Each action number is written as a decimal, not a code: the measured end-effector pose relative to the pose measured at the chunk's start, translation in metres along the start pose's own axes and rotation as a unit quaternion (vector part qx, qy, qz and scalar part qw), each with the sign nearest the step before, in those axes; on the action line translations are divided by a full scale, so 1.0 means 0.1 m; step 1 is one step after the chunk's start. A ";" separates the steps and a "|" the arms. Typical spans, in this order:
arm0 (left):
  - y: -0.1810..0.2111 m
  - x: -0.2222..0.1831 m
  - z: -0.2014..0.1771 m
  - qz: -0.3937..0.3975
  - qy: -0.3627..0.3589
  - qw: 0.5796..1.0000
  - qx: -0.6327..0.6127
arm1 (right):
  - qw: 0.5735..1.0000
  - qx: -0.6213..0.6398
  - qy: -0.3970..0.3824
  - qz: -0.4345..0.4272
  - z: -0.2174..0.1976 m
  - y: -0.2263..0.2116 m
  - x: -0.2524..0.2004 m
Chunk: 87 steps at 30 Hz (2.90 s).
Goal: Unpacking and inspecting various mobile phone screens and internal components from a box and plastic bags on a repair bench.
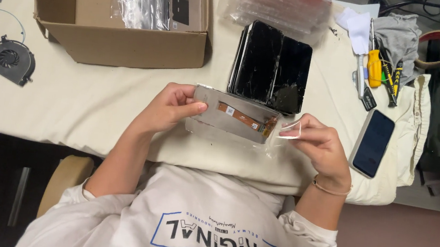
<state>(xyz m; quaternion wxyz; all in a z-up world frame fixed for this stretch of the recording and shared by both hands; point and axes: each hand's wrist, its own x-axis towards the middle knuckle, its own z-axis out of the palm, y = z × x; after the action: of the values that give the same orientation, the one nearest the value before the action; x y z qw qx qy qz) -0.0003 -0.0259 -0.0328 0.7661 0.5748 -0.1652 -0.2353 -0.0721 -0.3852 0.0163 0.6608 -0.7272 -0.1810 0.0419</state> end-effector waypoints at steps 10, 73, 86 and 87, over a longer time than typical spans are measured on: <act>0.23 0.04 0.18 0.005 -0.005 1.000 0.026 | 0.995 -0.039 0.082 0.037 0.11 0.32 -0.05; 0.34 -0.13 -0.37 0.069 0.117 0.990 0.037 | 0.930 0.105 0.347 0.054 -0.25 0.10 -0.44; 0.36 -0.19 -0.26 0.000 0.133 0.990 0.054 | 0.916 0.066 0.387 0.085 -0.41 -0.03 -0.61; 0.34 -0.22 -0.30 -0.002 0.138 0.989 0.053 | 0.912 0.070 0.397 0.080 -0.45 -0.02 -0.65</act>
<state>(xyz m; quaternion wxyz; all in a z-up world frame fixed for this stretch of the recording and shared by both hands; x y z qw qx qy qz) 0.0029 0.0179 -0.0082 0.7498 0.6416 -0.0693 -0.1460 -0.1200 -0.4482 0.0124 0.7217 -0.6480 0.1585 -0.1850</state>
